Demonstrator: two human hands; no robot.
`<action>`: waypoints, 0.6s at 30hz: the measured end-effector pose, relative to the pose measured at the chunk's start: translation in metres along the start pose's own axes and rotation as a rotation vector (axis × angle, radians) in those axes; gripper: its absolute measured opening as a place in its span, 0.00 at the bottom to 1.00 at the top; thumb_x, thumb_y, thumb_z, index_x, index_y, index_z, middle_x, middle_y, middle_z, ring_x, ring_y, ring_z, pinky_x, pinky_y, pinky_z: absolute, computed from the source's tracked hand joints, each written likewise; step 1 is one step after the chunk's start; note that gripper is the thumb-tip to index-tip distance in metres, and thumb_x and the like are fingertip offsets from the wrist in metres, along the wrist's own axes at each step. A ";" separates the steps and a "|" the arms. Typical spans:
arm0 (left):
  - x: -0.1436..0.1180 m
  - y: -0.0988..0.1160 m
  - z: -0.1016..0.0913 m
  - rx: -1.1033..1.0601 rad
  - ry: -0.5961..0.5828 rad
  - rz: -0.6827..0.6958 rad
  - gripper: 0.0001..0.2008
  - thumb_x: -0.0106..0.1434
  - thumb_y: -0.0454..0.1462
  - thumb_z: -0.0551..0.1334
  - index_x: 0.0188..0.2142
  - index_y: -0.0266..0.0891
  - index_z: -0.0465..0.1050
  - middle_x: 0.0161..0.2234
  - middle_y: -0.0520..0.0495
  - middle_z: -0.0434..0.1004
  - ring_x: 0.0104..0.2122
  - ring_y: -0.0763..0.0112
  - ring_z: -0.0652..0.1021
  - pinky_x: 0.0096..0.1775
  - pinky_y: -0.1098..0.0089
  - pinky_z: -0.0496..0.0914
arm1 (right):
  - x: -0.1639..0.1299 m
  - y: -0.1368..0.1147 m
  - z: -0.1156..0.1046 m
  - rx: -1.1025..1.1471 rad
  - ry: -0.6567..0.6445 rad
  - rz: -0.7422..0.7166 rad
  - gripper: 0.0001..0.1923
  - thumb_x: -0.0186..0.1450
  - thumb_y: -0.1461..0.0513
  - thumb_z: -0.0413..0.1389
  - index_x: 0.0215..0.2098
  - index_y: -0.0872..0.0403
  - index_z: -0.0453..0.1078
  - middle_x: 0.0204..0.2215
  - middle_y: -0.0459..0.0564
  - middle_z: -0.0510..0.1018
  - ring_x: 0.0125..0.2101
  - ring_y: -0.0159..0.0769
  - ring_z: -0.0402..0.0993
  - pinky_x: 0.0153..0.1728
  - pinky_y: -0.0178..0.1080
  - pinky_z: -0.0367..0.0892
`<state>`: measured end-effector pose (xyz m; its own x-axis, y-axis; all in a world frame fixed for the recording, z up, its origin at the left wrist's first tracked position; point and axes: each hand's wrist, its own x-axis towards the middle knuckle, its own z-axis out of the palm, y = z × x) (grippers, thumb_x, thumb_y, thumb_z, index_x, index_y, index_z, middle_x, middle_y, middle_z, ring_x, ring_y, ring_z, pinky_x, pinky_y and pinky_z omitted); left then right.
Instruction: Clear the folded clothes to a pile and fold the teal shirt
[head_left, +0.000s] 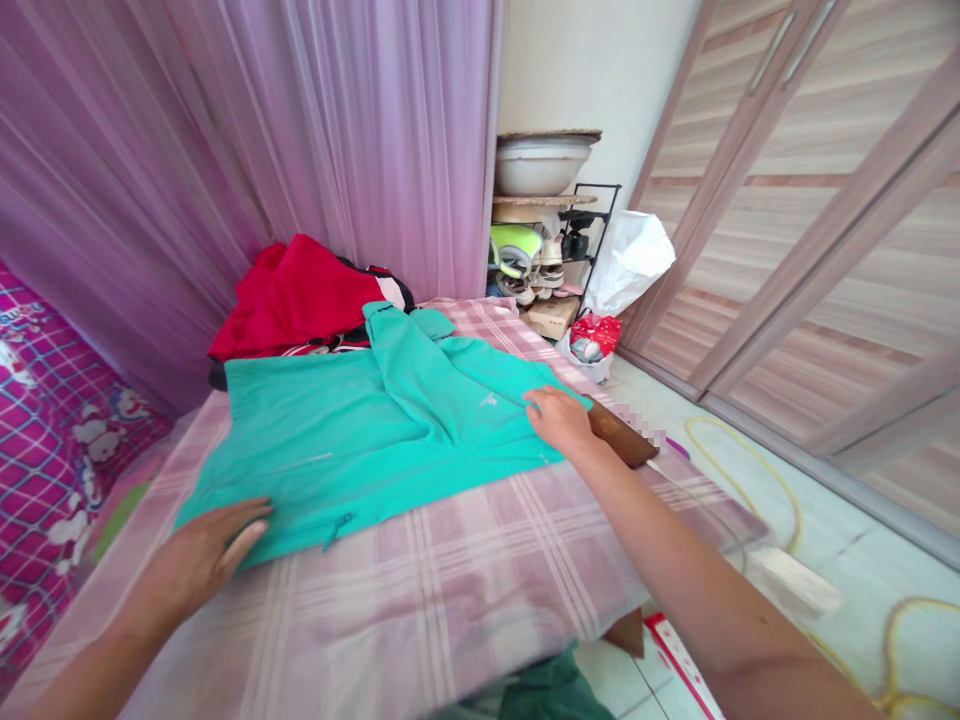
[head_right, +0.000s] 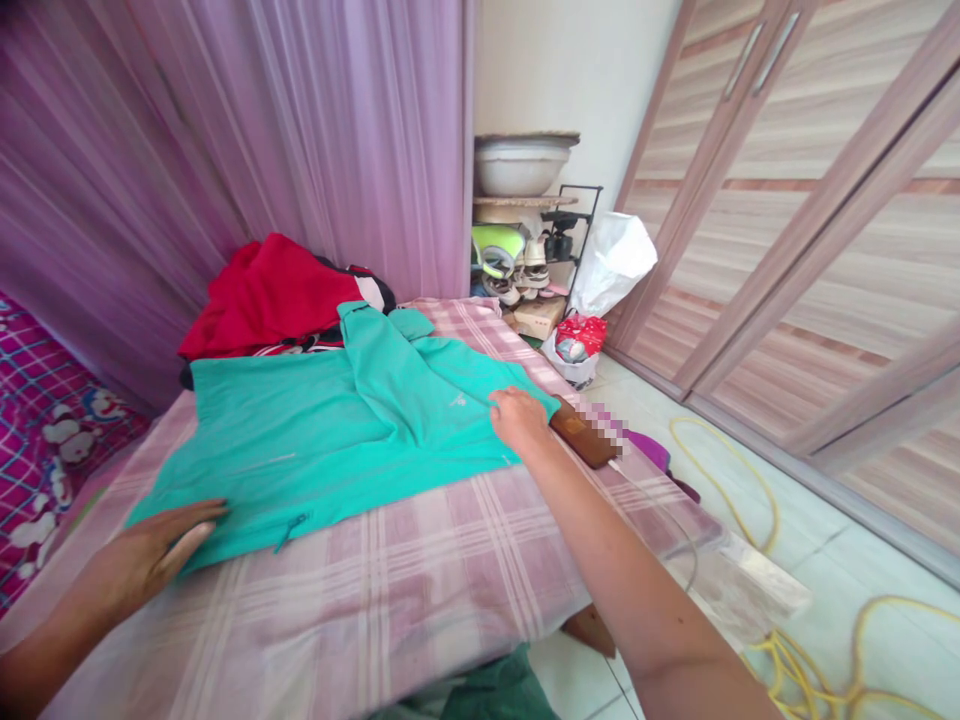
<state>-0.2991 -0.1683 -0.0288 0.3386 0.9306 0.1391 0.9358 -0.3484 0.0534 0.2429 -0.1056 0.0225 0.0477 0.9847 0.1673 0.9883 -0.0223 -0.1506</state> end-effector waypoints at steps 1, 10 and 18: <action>0.011 0.007 -0.005 -0.012 0.018 -0.028 0.36 0.64 0.62 0.43 0.48 0.45 0.79 0.50 0.47 0.81 0.50 0.58 0.79 0.56 0.61 0.71 | 0.012 -0.008 -0.001 0.108 -0.025 0.023 0.18 0.67 0.62 0.50 0.53 0.50 0.74 0.51 0.53 0.78 0.51 0.43 0.73 0.50 0.39 0.65; 0.098 0.090 0.018 -0.033 0.029 -0.080 0.30 0.68 0.54 0.46 0.59 0.43 0.71 0.60 0.44 0.71 0.60 0.55 0.70 0.62 0.48 0.61 | 0.136 -0.092 0.027 0.652 -0.309 0.199 0.22 0.67 0.61 0.55 0.59 0.53 0.68 0.31 0.46 0.84 0.24 0.30 0.75 0.25 0.29 0.66; 0.094 0.084 0.051 -0.022 0.089 -0.086 0.26 0.68 0.53 0.50 0.61 0.50 0.68 0.62 0.47 0.68 0.62 0.57 0.68 0.62 0.49 0.60 | 0.200 -0.128 0.065 0.851 -0.401 0.304 0.12 0.67 0.61 0.57 0.46 0.60 0.73 0.26 0.52 0.82 0.17 0.28 0.70 0.16 0.28 0.58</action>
<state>-0.1833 -0.1047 -0.0615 0.2461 0.9440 0.2198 0.9584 -0.2709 0.0901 0.1163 0.1055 0.0118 0.0738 0.9467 -0.3135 0.5010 -0.3070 -0.8092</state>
